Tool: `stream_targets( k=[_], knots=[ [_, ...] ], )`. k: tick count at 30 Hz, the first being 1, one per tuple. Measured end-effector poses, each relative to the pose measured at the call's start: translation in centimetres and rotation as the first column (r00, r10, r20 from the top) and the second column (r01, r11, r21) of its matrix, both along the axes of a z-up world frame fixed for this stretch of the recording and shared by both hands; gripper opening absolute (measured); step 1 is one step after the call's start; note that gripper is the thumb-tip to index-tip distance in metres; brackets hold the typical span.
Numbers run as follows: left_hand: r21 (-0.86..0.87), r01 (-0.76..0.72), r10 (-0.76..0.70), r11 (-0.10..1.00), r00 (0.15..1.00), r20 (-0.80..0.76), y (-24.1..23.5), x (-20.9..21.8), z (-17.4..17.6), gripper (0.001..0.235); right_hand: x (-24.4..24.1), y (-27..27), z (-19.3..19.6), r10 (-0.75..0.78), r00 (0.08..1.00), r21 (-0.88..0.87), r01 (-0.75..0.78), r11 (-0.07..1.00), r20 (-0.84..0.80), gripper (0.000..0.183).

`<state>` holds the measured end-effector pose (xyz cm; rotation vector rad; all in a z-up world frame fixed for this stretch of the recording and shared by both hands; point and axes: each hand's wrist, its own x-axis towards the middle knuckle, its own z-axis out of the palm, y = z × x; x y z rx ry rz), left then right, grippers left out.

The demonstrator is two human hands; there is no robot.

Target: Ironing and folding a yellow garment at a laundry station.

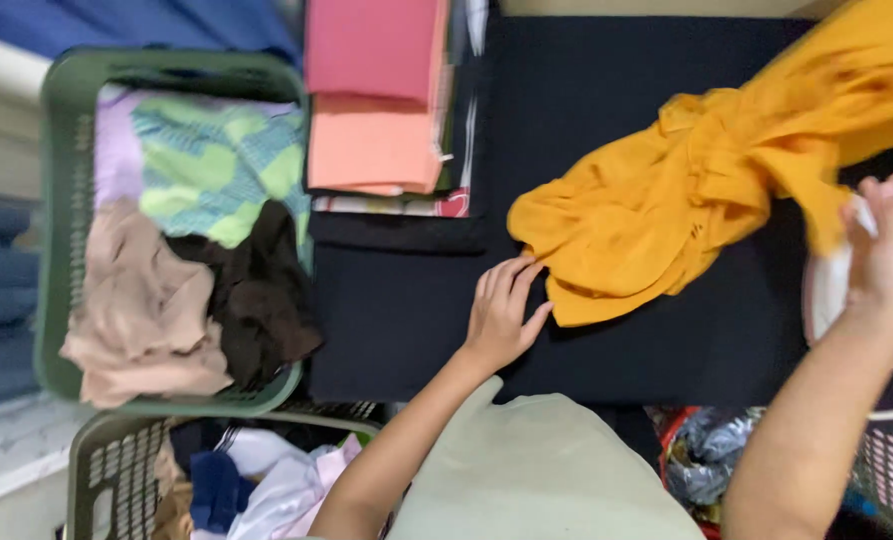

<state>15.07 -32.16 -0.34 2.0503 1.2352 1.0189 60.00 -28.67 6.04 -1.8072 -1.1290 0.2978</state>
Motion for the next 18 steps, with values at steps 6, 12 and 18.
stream_targets(
  k=[6,12,18],
  knots=[
    [-0.137,0.288,-0.309,0.948,0.936,-0.167,-0.3,5.8,0.2,0.077,12.3,-8.0,-10.2,-0.138,0.727,-0.027,0.210,0.977,0.672,0.053],
    [-0.114,0.279,-0.295,0.954,0.940,-0.169,-2.4,10.8,-4.4,0.075,13.0,-10.6,-9.3,-0.024,0.676,-0.261,0.317,0.912,0.737,0.047],
    [0.316,-0.180,0.293,0.931,0.887,-0.357,-6.8,14.7,-8.8,0.047,20.3,-12.5,-8.7,-0.058,0.653,-0.256,0.375,0.891,0.756,0.041]
  ],
)
